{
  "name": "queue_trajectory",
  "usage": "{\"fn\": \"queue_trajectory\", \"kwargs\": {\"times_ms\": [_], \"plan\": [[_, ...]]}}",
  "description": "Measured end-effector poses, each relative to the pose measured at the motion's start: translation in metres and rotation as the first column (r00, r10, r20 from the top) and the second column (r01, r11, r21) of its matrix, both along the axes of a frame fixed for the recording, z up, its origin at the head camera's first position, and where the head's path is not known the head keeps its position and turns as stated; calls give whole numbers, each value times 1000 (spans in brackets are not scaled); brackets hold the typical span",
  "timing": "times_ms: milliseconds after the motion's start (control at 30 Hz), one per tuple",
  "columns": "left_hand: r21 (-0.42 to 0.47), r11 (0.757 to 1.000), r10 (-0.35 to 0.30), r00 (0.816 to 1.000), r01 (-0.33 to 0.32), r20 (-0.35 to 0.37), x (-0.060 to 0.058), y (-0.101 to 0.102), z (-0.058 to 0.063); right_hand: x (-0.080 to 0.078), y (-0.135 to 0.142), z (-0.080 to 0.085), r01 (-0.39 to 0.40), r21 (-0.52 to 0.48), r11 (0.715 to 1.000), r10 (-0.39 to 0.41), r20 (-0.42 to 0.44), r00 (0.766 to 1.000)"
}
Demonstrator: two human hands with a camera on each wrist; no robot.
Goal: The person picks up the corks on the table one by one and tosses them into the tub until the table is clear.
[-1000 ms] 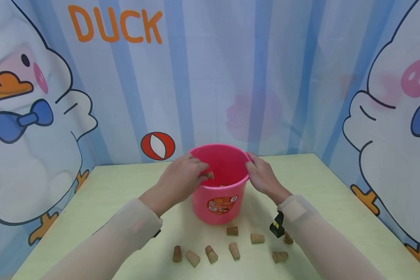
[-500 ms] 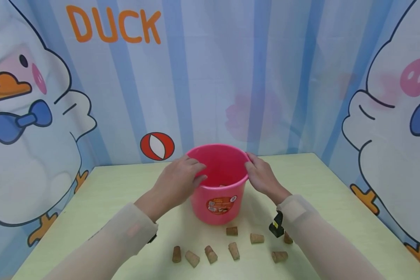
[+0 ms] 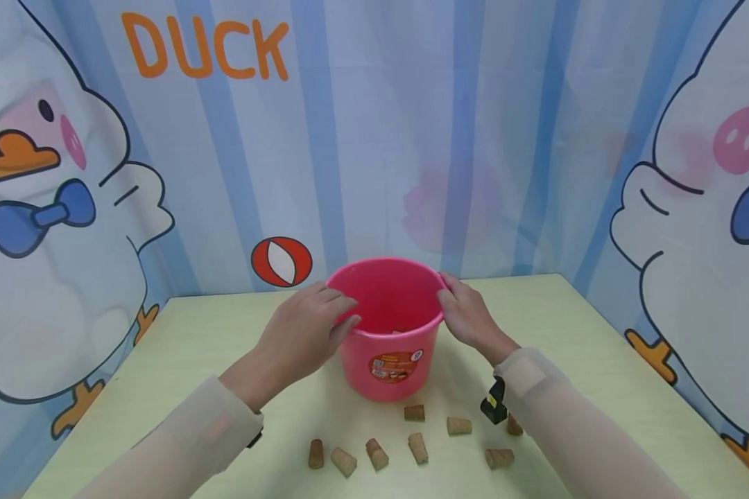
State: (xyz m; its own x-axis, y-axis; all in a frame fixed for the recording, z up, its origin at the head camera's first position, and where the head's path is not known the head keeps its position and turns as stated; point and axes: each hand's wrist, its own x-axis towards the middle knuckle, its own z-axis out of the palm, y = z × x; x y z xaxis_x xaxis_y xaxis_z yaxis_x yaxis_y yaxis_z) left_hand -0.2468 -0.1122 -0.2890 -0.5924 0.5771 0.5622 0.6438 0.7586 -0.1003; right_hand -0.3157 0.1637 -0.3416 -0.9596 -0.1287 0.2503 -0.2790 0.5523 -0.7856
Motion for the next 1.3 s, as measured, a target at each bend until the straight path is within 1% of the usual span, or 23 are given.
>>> {"fn": "queue_trajectory", "kwargs": {"times_ms": [167, 500, 633, 767, 867, 1100, 1300], "plan": [[14, 1000, -8, 999, 9, -31, 4, -7, -2, 0, 0, -1, 1, 0, 1000, -1, -1, 1000], [30, 999, -21, 999, 22, -43, 9, -18, -10, 0, 0, 0, -2, -6, 1000, 2, 6, 1000], [40, 999, -34, 998, 35, -46, 12, -22, -14, 0, 0, 0, -2, -7, 1000, 2, 6, 1000], [44, 998, -32, 998, 34, -48, 15, -25, -16, -1, 0, 0, -2, -6, 1000, 2, 4, 1000], [44, 999, -26, 999, 28, -38, 17, -28, -18, -1, 0, -1, -3, -6, 1000, 3, 3, 1000], [44, 999, -12, 1000, 11, 10, 20, -33, -22, -1, 0, -1, -11, -8, 1000, 11, -2, 1000], [29, 1000, -6, 1000, 5, 24, 20, -36, -28, -1, 0, -1, -10, -13, 1000, 10, 0, 1000]]}}
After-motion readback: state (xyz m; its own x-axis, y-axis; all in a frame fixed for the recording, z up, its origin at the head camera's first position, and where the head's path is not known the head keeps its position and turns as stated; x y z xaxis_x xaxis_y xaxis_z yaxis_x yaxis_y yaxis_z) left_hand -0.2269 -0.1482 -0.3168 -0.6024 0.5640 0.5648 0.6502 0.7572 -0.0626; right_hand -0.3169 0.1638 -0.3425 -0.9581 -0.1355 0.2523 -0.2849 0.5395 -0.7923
